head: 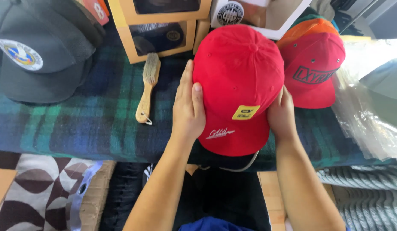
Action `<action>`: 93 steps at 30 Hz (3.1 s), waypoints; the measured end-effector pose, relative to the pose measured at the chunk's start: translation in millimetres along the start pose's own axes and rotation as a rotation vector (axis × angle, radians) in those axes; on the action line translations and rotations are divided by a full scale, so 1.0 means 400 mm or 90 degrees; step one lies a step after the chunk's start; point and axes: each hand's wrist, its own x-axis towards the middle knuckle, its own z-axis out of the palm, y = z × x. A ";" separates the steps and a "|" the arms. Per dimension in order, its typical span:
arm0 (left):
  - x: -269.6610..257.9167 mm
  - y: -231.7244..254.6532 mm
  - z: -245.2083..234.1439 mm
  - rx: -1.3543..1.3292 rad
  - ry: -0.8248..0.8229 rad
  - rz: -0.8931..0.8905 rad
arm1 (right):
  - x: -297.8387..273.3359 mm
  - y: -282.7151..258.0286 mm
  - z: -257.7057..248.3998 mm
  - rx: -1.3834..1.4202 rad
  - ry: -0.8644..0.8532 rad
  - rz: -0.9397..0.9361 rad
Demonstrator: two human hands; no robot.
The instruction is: Placing caps on a wooden head form, steaming them, and brushing them to prepare them for sale or display.
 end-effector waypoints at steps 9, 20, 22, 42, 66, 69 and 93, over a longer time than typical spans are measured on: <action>0.010 0.004 0.004 0.050 0.009 0.015 | -0.099 -0.131 0.041 -0.023 0.104 -0.170; 0.000 0.023 0.005 0.025 0.024 0.012 | -0.081 0.038 -0.005 0.206 0.033 -0.198; 0.000 0.029 0.006 0.027 0.024 0.014 | -0.066 0.071 -0.023 0.191 0.008 -0.207; 0.000 0.042 0.017 0.021 0.042 0.009 | -0.063 0.148 -0.010 0.224 -0.034 -0.140; 0.000 -0.271 -0.115 0.619 0.227 -0.054 | -0.070 0.148 -0.004 0.260 -0.034 -0.127; -0.003 -0.262 -0.109 0.670 0.148 -0.051 | -0.073 0.173 -0.003 0.273 -0.036 -0.139; -0.017 -0.250 -0.124 0.674 0.136 -0.026 | -0.056 0.165 0.003 0.241 -0.038 -0.149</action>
